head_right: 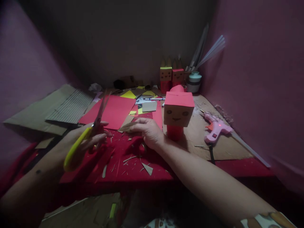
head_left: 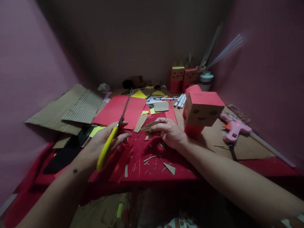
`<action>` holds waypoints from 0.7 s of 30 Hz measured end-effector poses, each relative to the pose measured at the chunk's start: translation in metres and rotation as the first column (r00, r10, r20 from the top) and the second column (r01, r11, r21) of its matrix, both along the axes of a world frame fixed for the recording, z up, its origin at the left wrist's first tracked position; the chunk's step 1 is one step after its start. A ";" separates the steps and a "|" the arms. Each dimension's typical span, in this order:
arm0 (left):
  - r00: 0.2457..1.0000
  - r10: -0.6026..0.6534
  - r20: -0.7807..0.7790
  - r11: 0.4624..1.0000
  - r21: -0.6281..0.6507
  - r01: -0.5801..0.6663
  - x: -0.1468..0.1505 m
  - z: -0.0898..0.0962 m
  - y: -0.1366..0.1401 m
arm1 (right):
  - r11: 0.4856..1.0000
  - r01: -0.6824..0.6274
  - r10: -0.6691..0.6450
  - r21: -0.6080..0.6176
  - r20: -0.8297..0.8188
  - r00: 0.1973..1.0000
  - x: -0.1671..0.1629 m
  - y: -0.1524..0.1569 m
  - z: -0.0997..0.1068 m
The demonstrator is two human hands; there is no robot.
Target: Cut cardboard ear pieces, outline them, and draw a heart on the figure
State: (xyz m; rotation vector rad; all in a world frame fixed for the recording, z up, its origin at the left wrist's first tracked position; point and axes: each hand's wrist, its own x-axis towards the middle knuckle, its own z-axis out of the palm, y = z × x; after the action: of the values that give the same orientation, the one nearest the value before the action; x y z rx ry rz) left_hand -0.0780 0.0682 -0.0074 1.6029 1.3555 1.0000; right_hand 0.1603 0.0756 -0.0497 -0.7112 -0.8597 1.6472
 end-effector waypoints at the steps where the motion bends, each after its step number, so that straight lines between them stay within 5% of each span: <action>1: 1.000 -0.011 0.024 1.000 -0.014 0.012 0.007 0.000 -0.001 | 1.000 0.006 -0.006 -0.002 0.001 1.000 0.000 0.000 0.000; 10: 0.981 -0.031 0.192 0.998 0.057 0.021 0.058 -0.001 0.001 | 0.999 0.036 -0.036 0.027 0.008 0.999 0.000 -0.001 -0.002; 21: 0.977 -0.021 0.213 0.997 0.075 0.005 0.059 -0.011 0.006 | 0.999 0.049 -0.049 0.019 0.009 0.999 -0.003 -0.003 -0.002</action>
State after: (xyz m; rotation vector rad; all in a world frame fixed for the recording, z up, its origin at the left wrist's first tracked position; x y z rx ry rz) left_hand -0.0192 0.0745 -0.0188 1.5074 1.1728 1.1910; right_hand 0.1574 0.0727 -0.0517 -0.7222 -0.8569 1.5913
